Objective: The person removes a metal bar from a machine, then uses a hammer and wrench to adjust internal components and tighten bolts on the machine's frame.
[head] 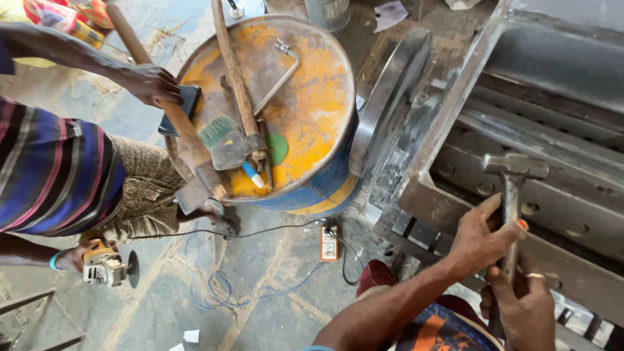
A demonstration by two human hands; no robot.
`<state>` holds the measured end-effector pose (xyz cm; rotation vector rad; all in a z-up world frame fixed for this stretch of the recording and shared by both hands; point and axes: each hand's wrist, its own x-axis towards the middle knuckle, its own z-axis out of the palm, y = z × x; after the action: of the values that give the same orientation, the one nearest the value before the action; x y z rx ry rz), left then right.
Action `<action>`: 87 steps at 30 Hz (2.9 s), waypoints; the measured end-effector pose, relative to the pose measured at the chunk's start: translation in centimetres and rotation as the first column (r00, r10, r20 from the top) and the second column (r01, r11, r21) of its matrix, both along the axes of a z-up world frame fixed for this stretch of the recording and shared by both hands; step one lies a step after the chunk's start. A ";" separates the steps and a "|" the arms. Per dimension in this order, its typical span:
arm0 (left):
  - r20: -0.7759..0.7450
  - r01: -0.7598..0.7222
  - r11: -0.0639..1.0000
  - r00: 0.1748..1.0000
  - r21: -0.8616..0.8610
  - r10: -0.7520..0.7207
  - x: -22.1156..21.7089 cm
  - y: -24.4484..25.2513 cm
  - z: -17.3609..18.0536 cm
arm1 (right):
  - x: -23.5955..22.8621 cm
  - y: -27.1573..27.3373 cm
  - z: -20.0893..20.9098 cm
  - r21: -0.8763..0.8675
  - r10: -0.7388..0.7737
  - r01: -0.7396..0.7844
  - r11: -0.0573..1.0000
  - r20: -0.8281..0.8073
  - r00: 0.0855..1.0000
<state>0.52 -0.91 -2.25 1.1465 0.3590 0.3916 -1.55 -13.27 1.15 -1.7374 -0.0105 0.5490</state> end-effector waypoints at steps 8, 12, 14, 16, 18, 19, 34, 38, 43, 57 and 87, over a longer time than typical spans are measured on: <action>0.048 -0.090 0.986 0.995 0.138 0.084 -0.1 -0.1 -0.2 | -0.6 -0.2 0.5 -0.050 0.001 -0.001 0.999 -0.009 1.000; -0.031 -0.019 0.997 0.999 0.078 0.021 -0.3 -0.1 -0.1 | -0.9 0.0 0.7 -0.077 -0.021 0.021 0.997 0.000 1.000; -0.031 -0.014 0.995 0.999 0.095 0.017 -0.3 0.1 -0.1 | -0.9 0.1 0.6 -0.084 -0.008 0.009 0.996 0.002 1.000; -0.005 -0.028 0.994 1.000 0.107 0.028 -0.3 0.1 -0.2 | -0.9 0.0 0.4 -0.079 -0.003 0.003 0.997 0.001 1.000; 0.018 -0.037 0.993 0.999 0.114 0.035 -0.6 0.1 -0.1 | -1.3 -0.1 0.2 -0.061 -0.001 0.000 0.998 -0.006 1.000; 0.027 -0.038 0.993 0.999 0.115 0.035 -0.8 0.1 0.0 | -1.5 -0.1 0.1 -0.045 0.006 -0.006 0.999 -0.001 1.000; 0.220 -0.299 0.940 0.918 -0.163 0.330 -5.6 5.7 5.0 | -2.4 4.7 2.8 -0.081 0.349 -0.347 0.935 0.021 0.937; 0.161 -0.431 0.903 0.891 -0.004 0.426 -7.2 8.7 5.6 | -3.0 7.3 3.3 -0.129 0.461 -0.451 0.883 0.059 0.886; 0.016 -0.511 0.859 0.859 -0.011 0.512 -8.2 11.9 4.9 | -3.4 11.2 3.8 -0.251 0.551 -0.530 0.810 0.015 0.835; -0.148 -0.669 0.729 0.714 0.143 0.684 -9.3 23.6 -3.3 | -2.9 24.7 0.2 -0.042 0.701 -0.702 0.711 -0.032 0.712; -0.177 -0.340 0.508 0.668 0.791 0.723 -14.8 25.0 -1.4 | -3.5 27.6 -9.0 -0.231 0.479 -0.454 0.861 0.067 0.875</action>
<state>-14.32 24.05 -3.68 1.9113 1.1438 0.8699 -5.06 14.36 -7.81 -1.9817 -0.4921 0.8204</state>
